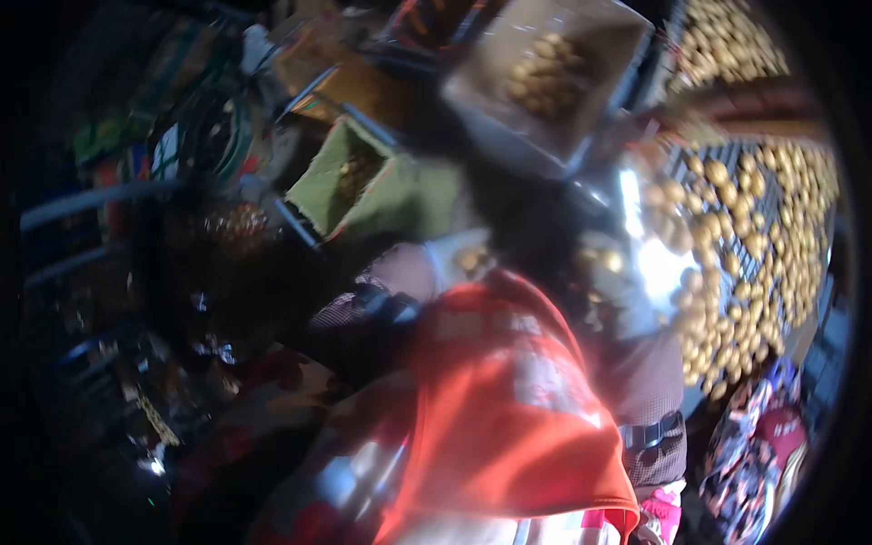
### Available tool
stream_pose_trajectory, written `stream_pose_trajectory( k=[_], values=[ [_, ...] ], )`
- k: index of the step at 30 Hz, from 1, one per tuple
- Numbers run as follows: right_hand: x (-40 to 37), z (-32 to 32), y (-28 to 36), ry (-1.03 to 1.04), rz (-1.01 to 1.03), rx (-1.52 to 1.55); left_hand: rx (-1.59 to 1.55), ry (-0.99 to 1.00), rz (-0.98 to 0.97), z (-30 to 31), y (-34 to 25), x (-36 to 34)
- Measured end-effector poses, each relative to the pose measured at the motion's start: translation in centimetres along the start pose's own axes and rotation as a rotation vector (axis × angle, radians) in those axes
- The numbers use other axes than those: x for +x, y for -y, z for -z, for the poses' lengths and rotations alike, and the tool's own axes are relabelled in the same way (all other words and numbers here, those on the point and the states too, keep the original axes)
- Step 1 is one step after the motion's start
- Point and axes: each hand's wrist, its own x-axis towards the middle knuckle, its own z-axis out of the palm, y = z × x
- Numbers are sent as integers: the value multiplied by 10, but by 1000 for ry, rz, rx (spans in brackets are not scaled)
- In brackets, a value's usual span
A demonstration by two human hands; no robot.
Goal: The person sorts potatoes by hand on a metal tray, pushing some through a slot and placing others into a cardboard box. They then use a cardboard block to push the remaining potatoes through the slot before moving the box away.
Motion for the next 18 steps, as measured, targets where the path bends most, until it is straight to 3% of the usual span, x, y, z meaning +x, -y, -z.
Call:
stream_pose_trajectory(
  k=[3, 6, 8, 10, 13, 14, 15, 17, 18],
  values=[
    [56, -106, 23, 397, -176, -30, -131, -109, -80, 67, 10, -3],
    [110, -215, 19, 491, -265, 94, -202, -104, -150, 115, 14, -18],
    [136, -251, 2, 440, -199, 81, -208, -87, -177, 139, 17, -17],
    [170, -222, -37, 266, 94, -233, -158, -21, -190, 164, 13, -1],
    [165, -147, -85, 105, 288, -567, -108, 52, -149, 177, 0, 30],
    [145, -114, -100, 74, 348, -637, -102, 61, -94, 165, -9, 32],
    [118, -77, -108, 6, 451, -703, -213, -16, 34, 93, -21, -11],
    [45, -15, -108, -335, 663, -965, -5, 104, 49, 47, -31, -21],
    [8, 8, -96, -424, 623, -808, 33, 158, 95, 20, -34, -26]
  ],
)
